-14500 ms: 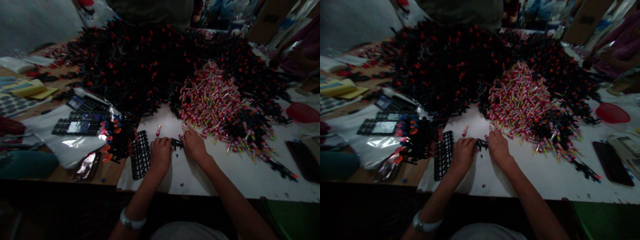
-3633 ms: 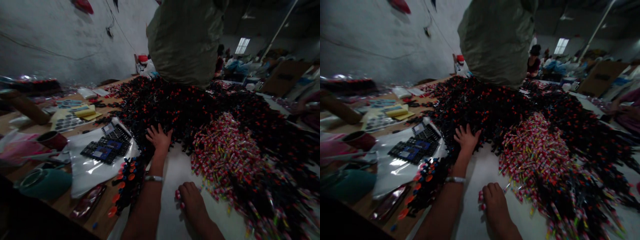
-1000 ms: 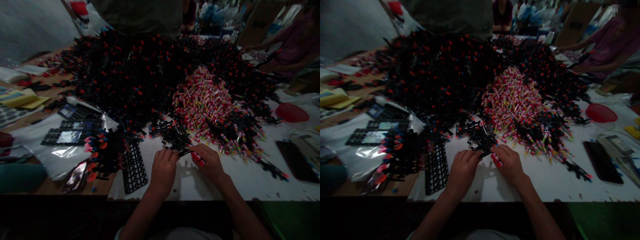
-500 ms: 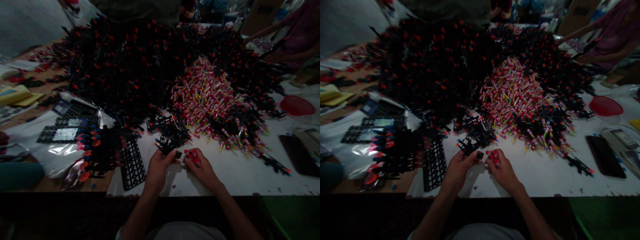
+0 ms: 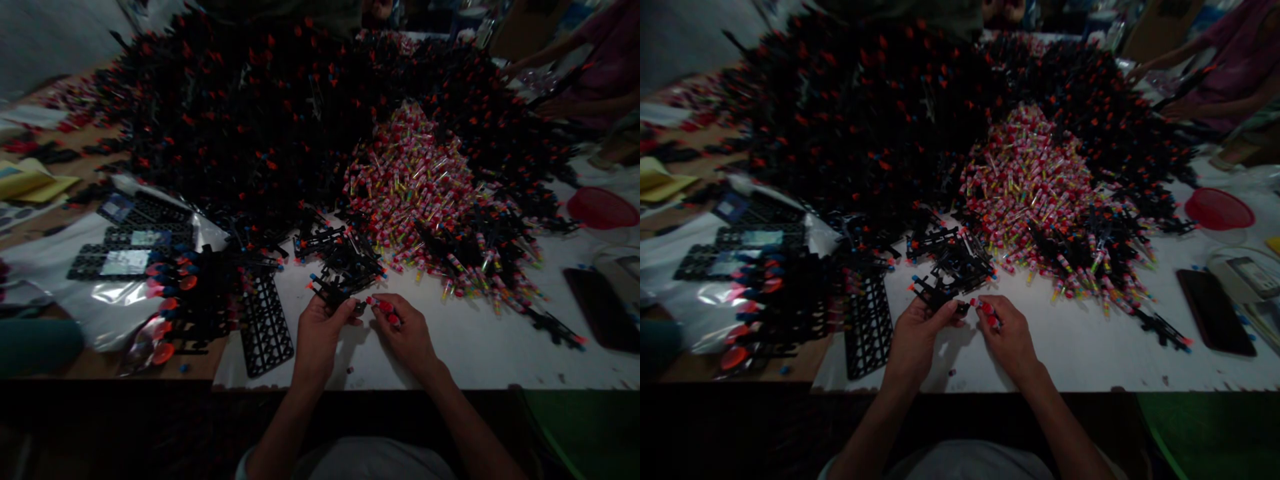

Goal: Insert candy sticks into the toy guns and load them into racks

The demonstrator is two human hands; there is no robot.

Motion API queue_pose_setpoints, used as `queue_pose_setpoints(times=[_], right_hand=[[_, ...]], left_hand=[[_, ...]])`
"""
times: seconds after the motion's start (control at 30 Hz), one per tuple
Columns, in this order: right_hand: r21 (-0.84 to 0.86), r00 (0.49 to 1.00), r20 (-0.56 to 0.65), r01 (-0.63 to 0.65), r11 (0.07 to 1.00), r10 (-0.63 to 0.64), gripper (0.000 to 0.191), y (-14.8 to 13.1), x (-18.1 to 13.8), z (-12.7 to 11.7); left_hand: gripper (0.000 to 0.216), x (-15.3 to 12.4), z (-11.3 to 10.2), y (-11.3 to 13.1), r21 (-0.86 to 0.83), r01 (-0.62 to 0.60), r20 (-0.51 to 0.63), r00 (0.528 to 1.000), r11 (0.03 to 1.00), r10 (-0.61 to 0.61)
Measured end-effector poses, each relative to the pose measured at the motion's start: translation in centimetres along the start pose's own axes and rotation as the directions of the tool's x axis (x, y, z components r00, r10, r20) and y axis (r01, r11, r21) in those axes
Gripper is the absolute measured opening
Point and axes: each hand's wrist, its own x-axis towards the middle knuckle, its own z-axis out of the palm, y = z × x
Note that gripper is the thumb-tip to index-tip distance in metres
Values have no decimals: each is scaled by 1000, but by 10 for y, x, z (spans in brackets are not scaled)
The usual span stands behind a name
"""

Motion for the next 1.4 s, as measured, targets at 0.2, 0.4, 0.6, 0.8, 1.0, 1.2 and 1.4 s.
queue_pose_setpoints(times=[0.2,0.4,0.6,0.8,1.0,1.2,1.4], right_hand=[[-18,997,-37,62,998,-62,21,-3,-1,4],[5,982,-99,161,987,-160,24,-6,-4,9],[41,994,-93,61,997,-57,25,-8,-10,17],[-2,986,-159,45,999,-45,21,-13,-8,15],[-3,972,-175,158,987,-156,18,-12,-7,14],[-114,980,-101,163,980,-174,10,-8,-7,3],[-59,991,-82,97,993,-102,15,-14,0,-9]], left_hand=[[35,1,1,-4,-27,23,-40,999,999,-24],[36,0,3,-10,-92,44,-84,995,995,-52],[33,-3,7,-8,-142,12,-133,991,990,-31],[33,-9,12,-4,-155,2,-83,996,988,-15],[33,-10,14,-5,-126,-43,-102,994,991,30],[32,-8,23,-11,-106,-29,-130,991,994,15],[36,-3,29,-9,-150,-59,-79,996,987,48]])
